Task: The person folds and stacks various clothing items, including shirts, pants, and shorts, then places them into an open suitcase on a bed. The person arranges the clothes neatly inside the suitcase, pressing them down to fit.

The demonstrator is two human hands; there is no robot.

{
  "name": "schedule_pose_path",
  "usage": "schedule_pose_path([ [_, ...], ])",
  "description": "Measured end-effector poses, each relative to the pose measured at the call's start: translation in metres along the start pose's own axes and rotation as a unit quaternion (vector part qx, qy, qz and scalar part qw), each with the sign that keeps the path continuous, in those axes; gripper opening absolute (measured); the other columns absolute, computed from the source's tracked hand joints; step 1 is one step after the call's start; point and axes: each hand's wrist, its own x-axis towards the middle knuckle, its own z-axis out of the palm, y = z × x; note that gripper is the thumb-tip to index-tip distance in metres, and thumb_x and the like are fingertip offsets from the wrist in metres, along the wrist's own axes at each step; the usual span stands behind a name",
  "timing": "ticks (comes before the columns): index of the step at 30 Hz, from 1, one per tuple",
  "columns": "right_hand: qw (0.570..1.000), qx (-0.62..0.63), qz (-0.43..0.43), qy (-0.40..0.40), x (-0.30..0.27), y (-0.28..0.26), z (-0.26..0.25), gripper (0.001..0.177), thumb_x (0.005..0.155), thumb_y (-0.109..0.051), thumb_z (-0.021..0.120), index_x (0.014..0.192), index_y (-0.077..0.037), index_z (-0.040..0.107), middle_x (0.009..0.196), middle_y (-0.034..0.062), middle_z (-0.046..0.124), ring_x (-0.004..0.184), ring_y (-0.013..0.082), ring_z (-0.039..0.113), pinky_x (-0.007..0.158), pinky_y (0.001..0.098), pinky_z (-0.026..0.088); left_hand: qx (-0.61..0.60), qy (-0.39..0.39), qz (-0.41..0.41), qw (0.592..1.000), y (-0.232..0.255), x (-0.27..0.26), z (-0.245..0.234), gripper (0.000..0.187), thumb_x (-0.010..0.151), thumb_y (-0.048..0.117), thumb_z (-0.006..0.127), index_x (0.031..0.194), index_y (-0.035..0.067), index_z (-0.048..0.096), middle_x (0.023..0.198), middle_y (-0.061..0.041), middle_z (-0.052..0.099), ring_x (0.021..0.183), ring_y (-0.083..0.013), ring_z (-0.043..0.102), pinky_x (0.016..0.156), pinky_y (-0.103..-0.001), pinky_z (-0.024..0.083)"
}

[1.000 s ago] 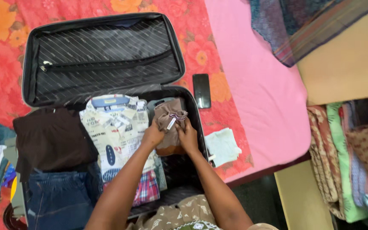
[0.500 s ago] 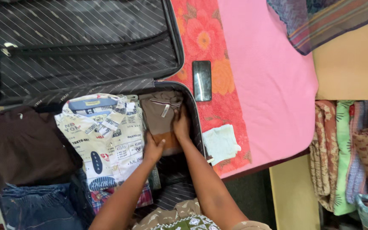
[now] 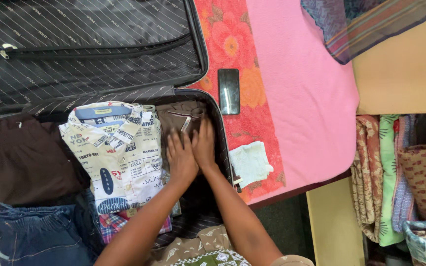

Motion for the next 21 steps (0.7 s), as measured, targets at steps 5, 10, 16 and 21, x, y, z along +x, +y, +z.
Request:
schedule_pose_path([
  [5, 0.994, -0.094, -0.02, -0.056, -0.009, 0.001, 0.015, 0.071, 0.098, -0.016, 0.061, 0.158, 0.005, 0.031, 0.165, 0.0271, 0.03, 0.153, 0.0443, 0.03, 0.123, 0.0507, 0.028, 0.131, -0.02, 0.044, 0.99, -0.03, 0.06, 0.01, 0.071, 0.098, 0.035, 0.056, 0.157, 0.004, 0.031, 0.168, -0.02, 0.016, 0.156, -0.0401, 0.019, 0.122, -0.057, 0.023],
  [10, 0.989, -0.111, -0.024, -0.099, 0.022, 0.018, 0.037, 0.083, 0.1, -0.032, 0.059, 0.16, 0.006, 0.017, 0.17, 0.0268, 0.015, 0.156, 0.0461, 0.013, 0.126, 0.0539, 0.014, 0.127, -0.053, -0.002, 0.991, -0.072, 0.101, 0.05, 0.087, 0.088, 0.029, 0.059, 0.161, 0.0, 0.022, 0.17, -0.021, 0.011, 0.156, -0.0403, 0.014, 0.124, -0.05, 0.023],
  [16, 0.972, -0.118, 0.063, -0.194, 0.044, 0.029, 0.05, 0.092, 0.1, -0.044, 0.056, 0.162, 0.0, 0.004, 0.17, 0.0231, 0.005, 0.157, 0.0424, -0.002, 0.126, 0.0528, 0.002, 0.098, -0.03, -0.029, 0.994, -0.099, 0.131, 0.095, 0.077, 0.095, 0.027, 0.054, 0.16, 0.006, 0.02, 0.17, -0.019, 0.009, 0.154, -0.0413, 0.012, 0.119, -0.053, 0.024],
  [21, 0.98, -0.116, -0.011, -0.162, 0.037, 0.033, 0.043, 0.089, 0.099, -0.038, 0.059, 0.163, 0.0, 0.01, 0.17, 0.0253, 0.008, 0.155, 0.0489, 0.007, 0.125, 0.0536, 0.011, 0.153, 0.011, 0.05, 0.987, -0.086, 0.102, 0.073, 0.07, 0.096, 0.029, 0.052, 0.157, -0.001, 0.033, 0.17, -0.022, 0.018, 0.152, -0.0447, 0.027, 0.114, -0.052, 0.032],
])
